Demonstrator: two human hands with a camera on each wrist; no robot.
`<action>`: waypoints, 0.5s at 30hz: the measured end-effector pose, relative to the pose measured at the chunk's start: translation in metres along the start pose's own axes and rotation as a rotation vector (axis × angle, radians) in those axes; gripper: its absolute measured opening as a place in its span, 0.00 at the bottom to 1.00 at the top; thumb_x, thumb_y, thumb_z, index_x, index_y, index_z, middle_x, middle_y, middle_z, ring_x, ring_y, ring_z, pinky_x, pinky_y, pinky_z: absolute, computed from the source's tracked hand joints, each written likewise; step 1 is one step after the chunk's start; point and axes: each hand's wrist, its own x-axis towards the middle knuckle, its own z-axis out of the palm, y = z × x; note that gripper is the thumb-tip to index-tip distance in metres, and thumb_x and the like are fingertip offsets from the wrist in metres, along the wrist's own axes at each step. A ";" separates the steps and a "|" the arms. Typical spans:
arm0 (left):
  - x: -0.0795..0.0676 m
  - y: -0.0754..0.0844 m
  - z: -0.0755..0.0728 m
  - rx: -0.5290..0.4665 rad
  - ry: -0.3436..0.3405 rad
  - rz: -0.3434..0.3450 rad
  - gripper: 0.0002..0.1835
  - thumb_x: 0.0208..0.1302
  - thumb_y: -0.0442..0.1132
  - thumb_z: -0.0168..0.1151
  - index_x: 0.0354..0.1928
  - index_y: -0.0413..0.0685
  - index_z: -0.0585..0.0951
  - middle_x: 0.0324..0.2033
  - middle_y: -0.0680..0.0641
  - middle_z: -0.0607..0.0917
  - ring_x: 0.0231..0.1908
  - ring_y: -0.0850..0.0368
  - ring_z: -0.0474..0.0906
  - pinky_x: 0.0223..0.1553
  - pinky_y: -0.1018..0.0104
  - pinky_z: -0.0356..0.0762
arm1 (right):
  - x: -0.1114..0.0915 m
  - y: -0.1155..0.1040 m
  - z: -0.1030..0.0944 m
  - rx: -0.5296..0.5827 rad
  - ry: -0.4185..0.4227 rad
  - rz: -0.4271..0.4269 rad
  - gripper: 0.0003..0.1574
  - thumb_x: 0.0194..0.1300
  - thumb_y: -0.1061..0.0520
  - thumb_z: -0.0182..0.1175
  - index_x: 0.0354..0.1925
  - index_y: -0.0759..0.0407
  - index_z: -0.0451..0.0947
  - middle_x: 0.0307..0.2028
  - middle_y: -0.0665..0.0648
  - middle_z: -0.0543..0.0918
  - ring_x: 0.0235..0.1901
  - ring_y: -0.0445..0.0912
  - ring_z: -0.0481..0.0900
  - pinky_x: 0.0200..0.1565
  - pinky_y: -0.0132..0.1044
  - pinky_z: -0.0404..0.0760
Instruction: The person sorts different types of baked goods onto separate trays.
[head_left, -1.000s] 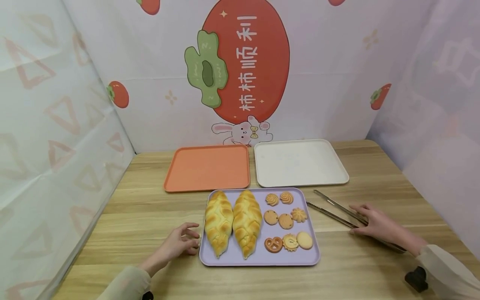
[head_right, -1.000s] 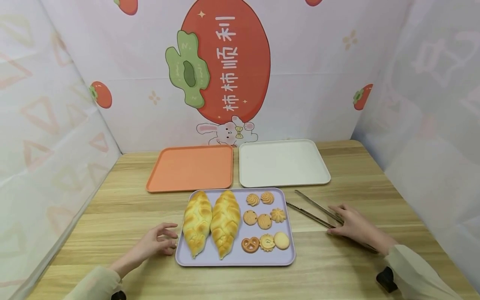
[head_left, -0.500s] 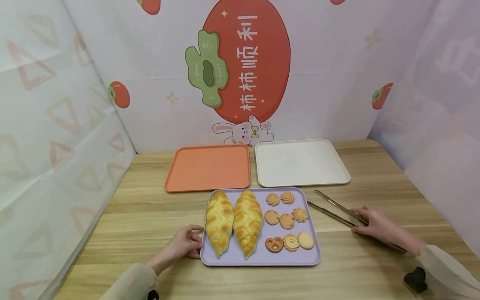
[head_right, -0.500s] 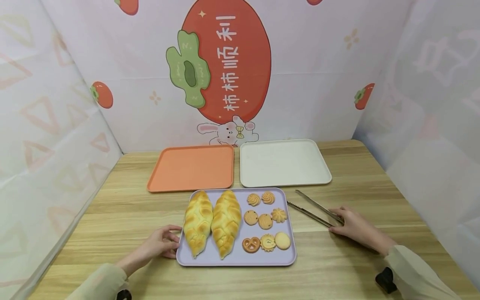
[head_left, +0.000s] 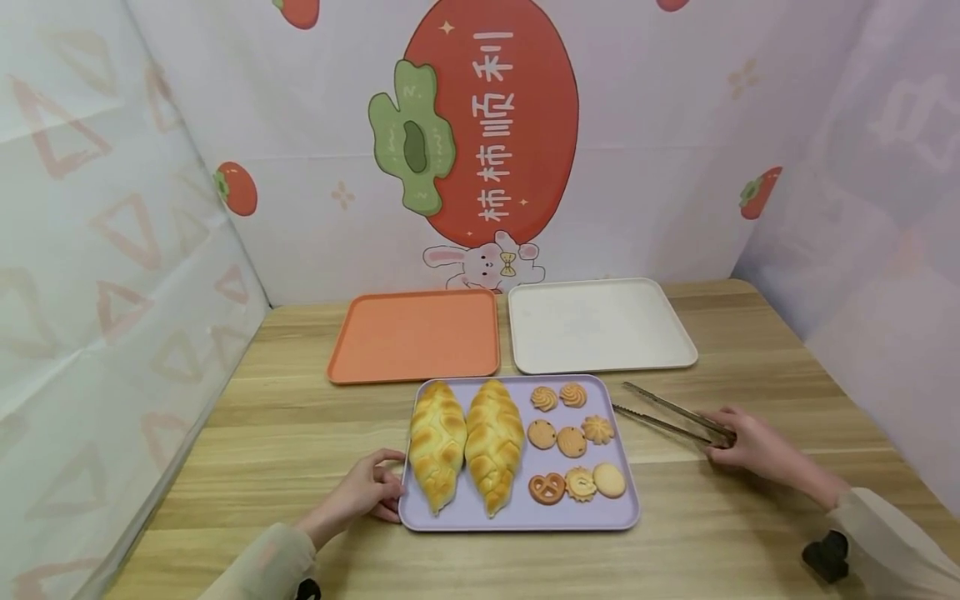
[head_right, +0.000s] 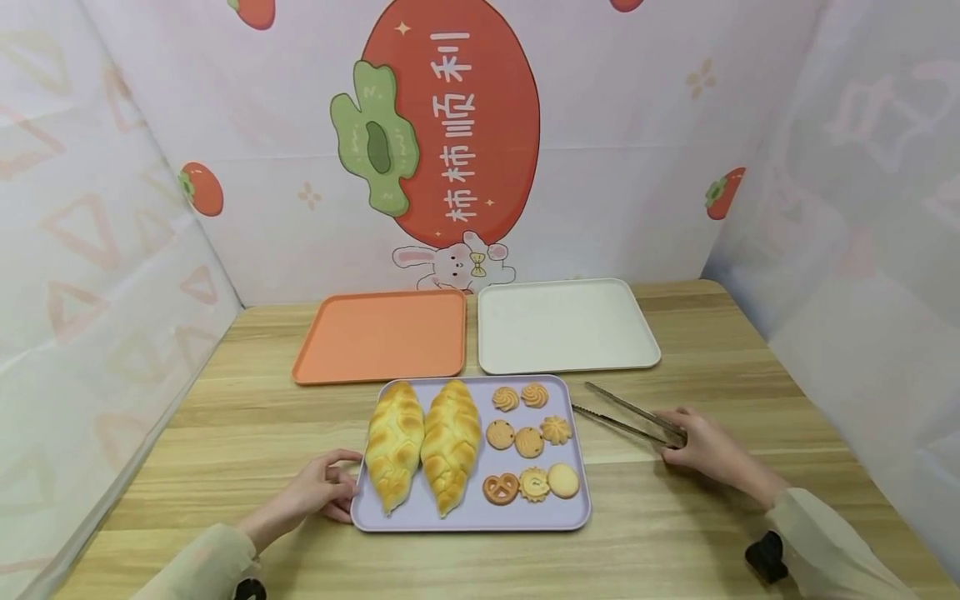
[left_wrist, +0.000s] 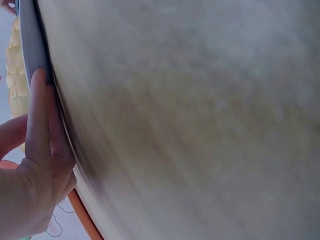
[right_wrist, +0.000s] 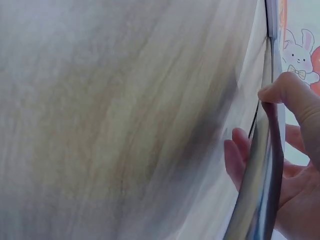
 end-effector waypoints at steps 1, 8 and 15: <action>0.000 0.000 0.000 -0.004 0.001 -0.001 0.27 0.53 0.22 0.50 0.56 0.26 0.55 0.24 0.45 0.75 0.20 0.56 0.76 0.22 0.58 0.82 | 0.000 -0.001 0.000 0.002 0.008 -0.004 0.31 0.40 0.65 0.66 0.46 0.74 0.72 0.30 0.56 0.71 0.24 0.35 0.62 0.20 0.26 0.64; -0.001 0.001 0.000 -0.009 0.000 0.005 0.27 0.53 0.21 0.50 0.56 0.26 0.55 0.23 0.46 0.75 0.20 0.55 0.76 0.23 0.57 0.82 | 0.002 -0.006 -0.002 0.052 0.044 -0.005 0.29 0.42 0.67 0.64 0.46 0.77 0.71 0.28 0.53 0.69 0.22 0.31 0.60 0.18 0.25 0.62; -0.001 0.003 0.001 -0.001 -0.002 0.005 0.27 0.52 0.21 0.50 0.55 0.27 0.56 0.23 0.45 0.75 0.19 0.55 0.77 0.22 0.57 0.81 | 0.007 -0.017 -0.009 0.079 0.047 -0.010 0.26 0.44 0.69 0.62 0.45 0.79 0.70 0.24 0.51 0.75 0.20 0.29 0.63 0.16 0.26 0.68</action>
